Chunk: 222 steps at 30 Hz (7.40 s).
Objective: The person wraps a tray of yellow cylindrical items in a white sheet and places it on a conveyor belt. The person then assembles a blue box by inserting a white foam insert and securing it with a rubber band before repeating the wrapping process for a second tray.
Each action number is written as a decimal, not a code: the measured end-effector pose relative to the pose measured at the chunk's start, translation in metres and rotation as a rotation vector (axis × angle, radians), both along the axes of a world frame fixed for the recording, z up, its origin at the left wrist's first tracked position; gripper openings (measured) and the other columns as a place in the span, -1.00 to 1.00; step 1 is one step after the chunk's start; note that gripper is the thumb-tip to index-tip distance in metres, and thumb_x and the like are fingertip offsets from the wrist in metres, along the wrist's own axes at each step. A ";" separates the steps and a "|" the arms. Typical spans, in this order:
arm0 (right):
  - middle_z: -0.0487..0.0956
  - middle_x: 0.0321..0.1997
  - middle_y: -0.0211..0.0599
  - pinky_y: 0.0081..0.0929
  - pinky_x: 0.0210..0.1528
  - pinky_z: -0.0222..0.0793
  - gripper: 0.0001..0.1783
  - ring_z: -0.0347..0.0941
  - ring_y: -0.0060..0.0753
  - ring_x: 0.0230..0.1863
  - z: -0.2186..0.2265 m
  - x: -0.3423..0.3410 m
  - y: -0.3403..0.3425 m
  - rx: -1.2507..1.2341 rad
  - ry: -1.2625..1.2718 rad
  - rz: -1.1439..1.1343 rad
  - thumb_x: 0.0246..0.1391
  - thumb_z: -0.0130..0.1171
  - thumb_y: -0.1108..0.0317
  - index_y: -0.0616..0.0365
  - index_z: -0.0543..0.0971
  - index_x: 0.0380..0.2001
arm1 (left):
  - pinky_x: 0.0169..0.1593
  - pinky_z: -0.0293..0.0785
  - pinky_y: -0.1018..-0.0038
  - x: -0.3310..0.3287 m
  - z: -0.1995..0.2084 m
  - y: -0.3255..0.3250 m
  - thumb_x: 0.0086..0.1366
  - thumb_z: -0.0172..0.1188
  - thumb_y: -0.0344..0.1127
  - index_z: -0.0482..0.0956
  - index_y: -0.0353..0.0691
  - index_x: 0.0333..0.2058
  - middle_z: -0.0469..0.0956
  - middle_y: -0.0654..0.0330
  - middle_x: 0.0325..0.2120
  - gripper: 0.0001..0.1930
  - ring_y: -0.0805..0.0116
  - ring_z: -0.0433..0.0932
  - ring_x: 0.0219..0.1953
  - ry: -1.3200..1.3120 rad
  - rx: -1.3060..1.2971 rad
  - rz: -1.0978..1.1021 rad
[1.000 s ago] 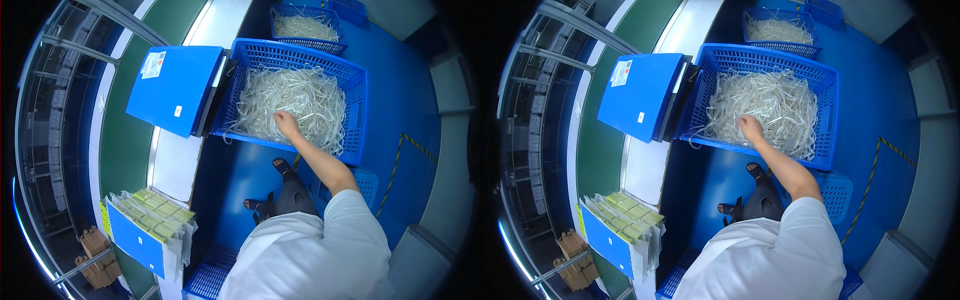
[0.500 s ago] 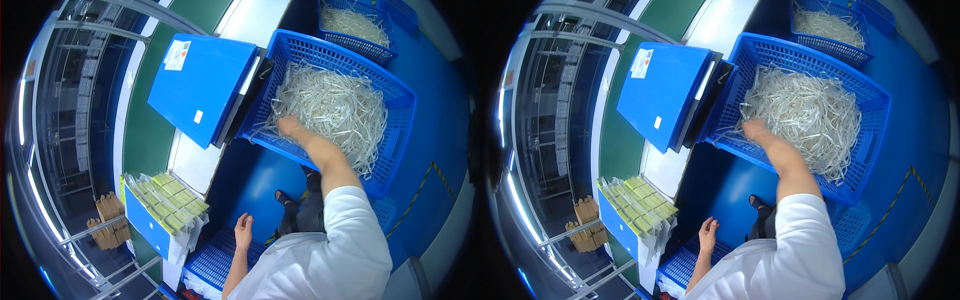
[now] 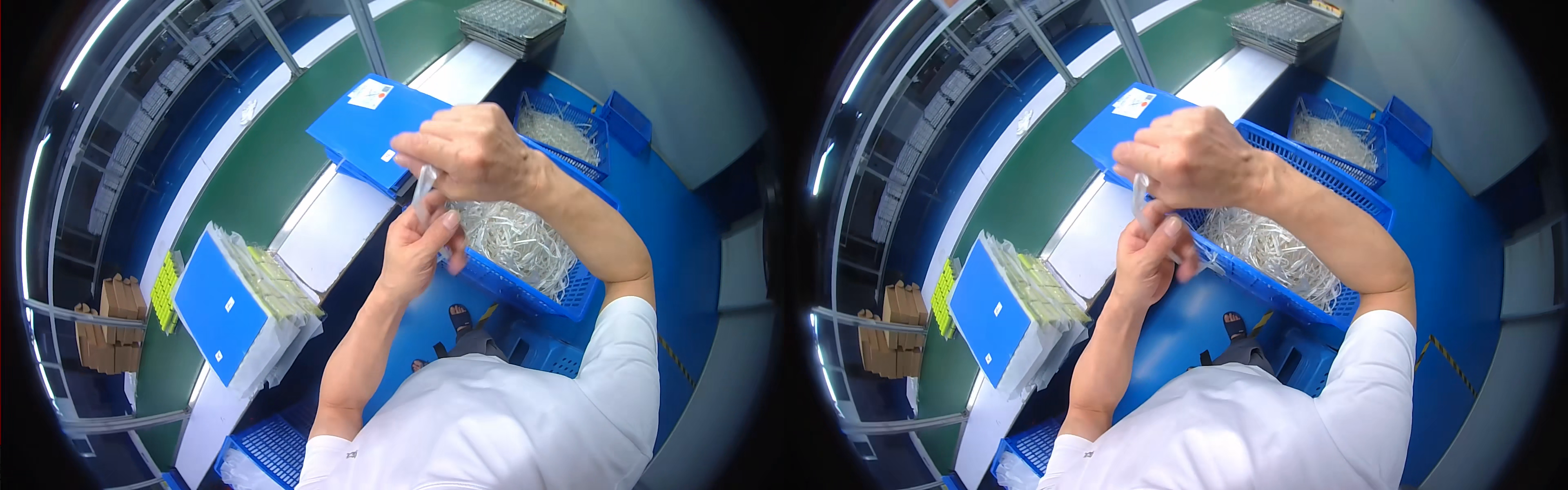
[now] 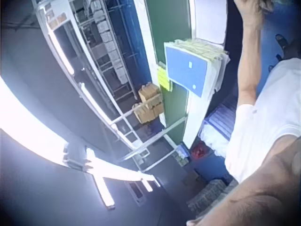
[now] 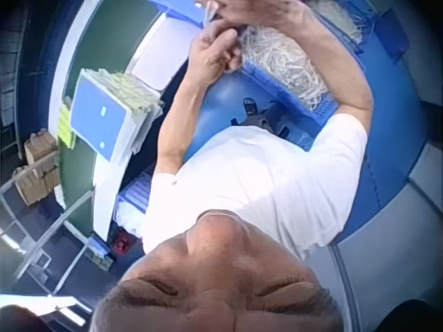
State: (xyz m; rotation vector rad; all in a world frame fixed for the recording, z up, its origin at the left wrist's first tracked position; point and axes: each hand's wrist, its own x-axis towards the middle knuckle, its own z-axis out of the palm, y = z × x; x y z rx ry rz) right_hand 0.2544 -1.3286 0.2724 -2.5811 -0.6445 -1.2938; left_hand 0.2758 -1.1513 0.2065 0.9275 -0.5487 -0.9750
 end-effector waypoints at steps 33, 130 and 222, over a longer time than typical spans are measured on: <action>0.55 -0.46 -0.41 -0.45 -0.36 0.26 -0.62 0.34 -0.51 -0.44 -0.050 0.080 0.463 0.625 1.569 0.632 0.23 0.22 0.08 0.21 0.66 -0.18 | -0.54 0.10 0.61 0.050 0.042 0.588 0.33 0.29 -0.19 0.75 -0.28 -0.28 0.39 0.46 -0.67 -0.75 0.69 0.21 -0.60 -0.637 0.852 0.614; 0.66 -0.27 -0.12 -0.36 -0.18 0.49 -0.76 0.61 -0.22 -0.26 -0.200 0.316 0.516 0.617 0.900 0.349 0.21 0.22 0.26 0.18 0.65 -0.16 | -0.10 0.50 0.03 0.257 -0.114 0.505 0.40 0.05 -0.12 0.56 -0.32 -0.10 0.65 -0.02 -0.32 -0.65 -0.09 0.62 -0.15 -0.929 1.137 0.796; 0.64 -0.32 -0.26 -0.44 -0.19 0.51 -0.70 0.57 -0.44 -0.33 -0.262 0.273 0.499 0.608 1.524 0.623 0.27 -0.02 0.30 0.12 0.56 -0.02 | -0.54 0.37 0.37 0.229 -0.286 0.496 0.39 0.14 -0.31 0.57 -0.17 -0.19 0.59 0.23 -0.53 -0.89 0.35 0.41 -0.68 -0.430 0.733 0.675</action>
